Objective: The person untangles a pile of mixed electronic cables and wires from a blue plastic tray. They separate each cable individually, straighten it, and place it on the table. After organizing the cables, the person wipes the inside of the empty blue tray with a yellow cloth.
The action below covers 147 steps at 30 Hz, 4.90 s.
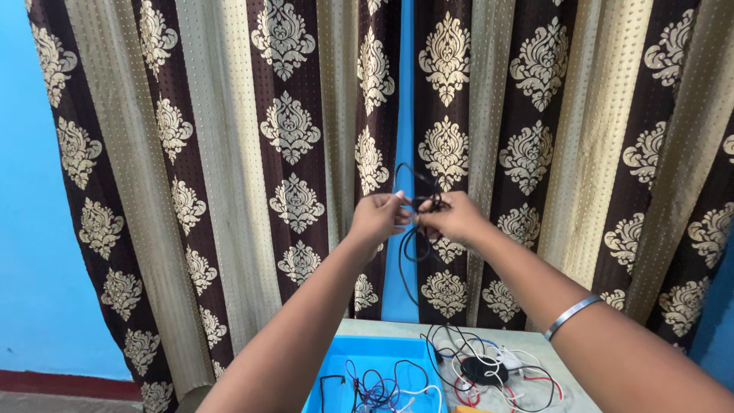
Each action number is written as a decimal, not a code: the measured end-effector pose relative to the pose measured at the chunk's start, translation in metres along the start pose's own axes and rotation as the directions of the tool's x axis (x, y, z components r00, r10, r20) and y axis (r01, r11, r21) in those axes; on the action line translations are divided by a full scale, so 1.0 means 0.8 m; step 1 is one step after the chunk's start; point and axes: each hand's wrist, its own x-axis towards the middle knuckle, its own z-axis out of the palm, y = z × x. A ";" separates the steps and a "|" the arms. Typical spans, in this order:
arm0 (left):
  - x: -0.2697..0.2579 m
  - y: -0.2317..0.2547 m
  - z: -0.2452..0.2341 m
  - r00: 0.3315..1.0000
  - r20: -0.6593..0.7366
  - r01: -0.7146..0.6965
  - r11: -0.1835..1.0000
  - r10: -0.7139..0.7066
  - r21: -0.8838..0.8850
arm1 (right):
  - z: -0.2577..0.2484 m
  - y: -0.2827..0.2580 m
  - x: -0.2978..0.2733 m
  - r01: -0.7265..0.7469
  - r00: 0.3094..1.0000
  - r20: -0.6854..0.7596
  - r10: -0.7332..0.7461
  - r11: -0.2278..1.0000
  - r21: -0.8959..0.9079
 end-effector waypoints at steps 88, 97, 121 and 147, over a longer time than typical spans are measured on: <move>-0.109 -0.552 0.053 0.781 0.184 0.108 0.419 -0.597 0.902 | 0.040 0.457 -0.078 -0.138 0.880 0.037 0.473 0.330 -0.934; -0.165 -0.431 0.069 0.718 0.108 0.046 0.202 -0.688 0.978 | 0.067 0.433 -0.073 -0.062 0.969 0.069 0.238 0.501 -0.864; -0.009 -0.496 0.032 0.658 0.536 -0.325 0.443 -0.529 0.835 | 0.119 0.403 -0.061 0.115 0.963 0.264 0.045 0.820 -0.561; -0.014 -0.034 -0.007 0.980 -0.088 -0.103 0.837 0.177 0.537 | -0.034 0.173 0.004 0.108 0.992 0.016 -0.126 0.769 -0.629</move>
